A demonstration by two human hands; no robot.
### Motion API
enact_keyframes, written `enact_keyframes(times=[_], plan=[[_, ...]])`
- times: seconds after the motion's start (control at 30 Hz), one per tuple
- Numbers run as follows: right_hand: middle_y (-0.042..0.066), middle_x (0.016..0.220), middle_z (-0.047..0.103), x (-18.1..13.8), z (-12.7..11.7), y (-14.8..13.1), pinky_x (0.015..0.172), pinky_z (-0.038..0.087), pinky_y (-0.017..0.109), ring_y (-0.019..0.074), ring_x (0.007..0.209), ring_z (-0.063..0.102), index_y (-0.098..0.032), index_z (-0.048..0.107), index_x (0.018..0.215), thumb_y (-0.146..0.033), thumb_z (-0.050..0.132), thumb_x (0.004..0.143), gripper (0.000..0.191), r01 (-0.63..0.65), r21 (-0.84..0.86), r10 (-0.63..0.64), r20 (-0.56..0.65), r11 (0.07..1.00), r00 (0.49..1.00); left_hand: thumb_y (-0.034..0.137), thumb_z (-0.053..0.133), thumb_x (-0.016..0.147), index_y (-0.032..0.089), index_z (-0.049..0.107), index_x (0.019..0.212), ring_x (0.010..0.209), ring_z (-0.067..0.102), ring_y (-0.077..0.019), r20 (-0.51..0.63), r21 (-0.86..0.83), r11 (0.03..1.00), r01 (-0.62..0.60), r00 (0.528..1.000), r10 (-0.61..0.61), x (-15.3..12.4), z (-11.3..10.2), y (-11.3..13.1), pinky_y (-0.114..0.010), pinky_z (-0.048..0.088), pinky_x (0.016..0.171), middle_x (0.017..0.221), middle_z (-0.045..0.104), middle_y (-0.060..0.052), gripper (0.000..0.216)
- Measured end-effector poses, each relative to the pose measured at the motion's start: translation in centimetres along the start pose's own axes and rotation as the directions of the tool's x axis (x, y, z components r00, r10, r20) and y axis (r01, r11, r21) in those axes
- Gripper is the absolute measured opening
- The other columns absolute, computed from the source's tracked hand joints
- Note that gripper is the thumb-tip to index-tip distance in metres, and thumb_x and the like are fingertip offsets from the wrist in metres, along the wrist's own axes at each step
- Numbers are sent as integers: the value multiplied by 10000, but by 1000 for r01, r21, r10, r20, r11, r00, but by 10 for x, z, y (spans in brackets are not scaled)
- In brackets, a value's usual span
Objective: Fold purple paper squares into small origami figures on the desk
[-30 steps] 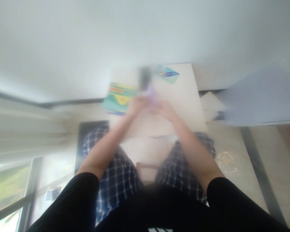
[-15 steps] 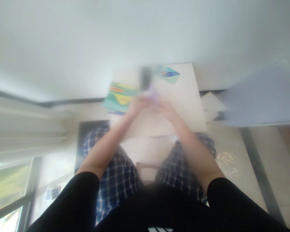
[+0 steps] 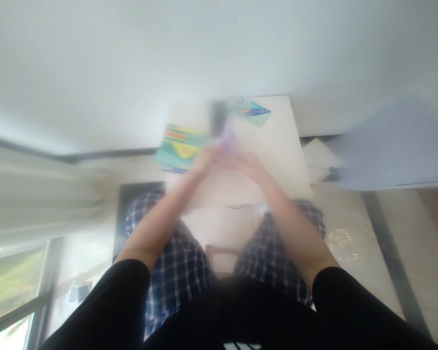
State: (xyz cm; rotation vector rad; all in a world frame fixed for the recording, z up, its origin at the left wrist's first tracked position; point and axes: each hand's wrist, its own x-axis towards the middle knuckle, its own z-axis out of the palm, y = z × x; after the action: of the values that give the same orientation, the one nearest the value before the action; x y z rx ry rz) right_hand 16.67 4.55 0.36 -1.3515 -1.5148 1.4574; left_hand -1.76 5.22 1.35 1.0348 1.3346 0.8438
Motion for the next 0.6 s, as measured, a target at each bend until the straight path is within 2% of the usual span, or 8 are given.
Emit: enact_keyframes(times=[0.1, 0.2, 0.33, 0.5, 0.6], plan=[[73, 867, 796, 1, 0, 0, 939, 565, 416, 258, 912, 749, -160, 777, 831, -456, 801, 717, 318, 6, -34, -6, 21, 999, 1000, 562, 718, 763, 182, 760, 884, 1049, 713, -271, -54, 39, 999, 34, 998, -32, 2, 1, -1, -343, 571, 878, 1003, 778, -87, 401], [76, 822, 795, 1, 0, 1, 910, 574, 407, 251, 872, 752, -154, 773, 792, -447, 791, 731, 300, -2, -54, 1, -10, 999, 1000, 576, 683, 794, 179, 747, 924, 1049, 713, -263, -68, 39, 998, 46, 997, -43, 4, 4, 1, -338, 568, 880, 1030, 771, -97, 423], [81, 839, 797, 0, 0, -2, 899, 574, 392, 245, 878, 751, -150, 774, 806, -411, 765, 769, 264, 1, -90, -2, -10, 996, 1000, 562, 651, 834, 183, 730, 961, 1099, 696, -249, -75, 76, 997, -1, 997, 6, 4, 6, 3, -318, 554, 911, 1091, 759, -91, 408], [81, 865, 801, -6, 0, -12, 905, 568, 370, 239, 898, 755, -153, 781, 814, -338, 698, 838, 205, 0, -121, 11, 89, 993, 996, 548, 666, 824, 190, 731, 997, 1162, 664, -258, -90, 106, 992, -70, 993, 79, 5, -1, -1, -327, 543, 938, 1096, 757, -86, 403], [66, 777, 793, -8, 0, -18, 890, 571, 355, 225, 838, 762, -152, 774, 739, -275, 648, 862, 214, 15, -170, 7, 132, 985, 991, 614, 621, 831, 201, 725, 1020, 1139, 676, -257, -94, 70, 996, -63, 993, 69, 7, -2, -4, -333, 551, 918, 1067, 758, -87, 467]])
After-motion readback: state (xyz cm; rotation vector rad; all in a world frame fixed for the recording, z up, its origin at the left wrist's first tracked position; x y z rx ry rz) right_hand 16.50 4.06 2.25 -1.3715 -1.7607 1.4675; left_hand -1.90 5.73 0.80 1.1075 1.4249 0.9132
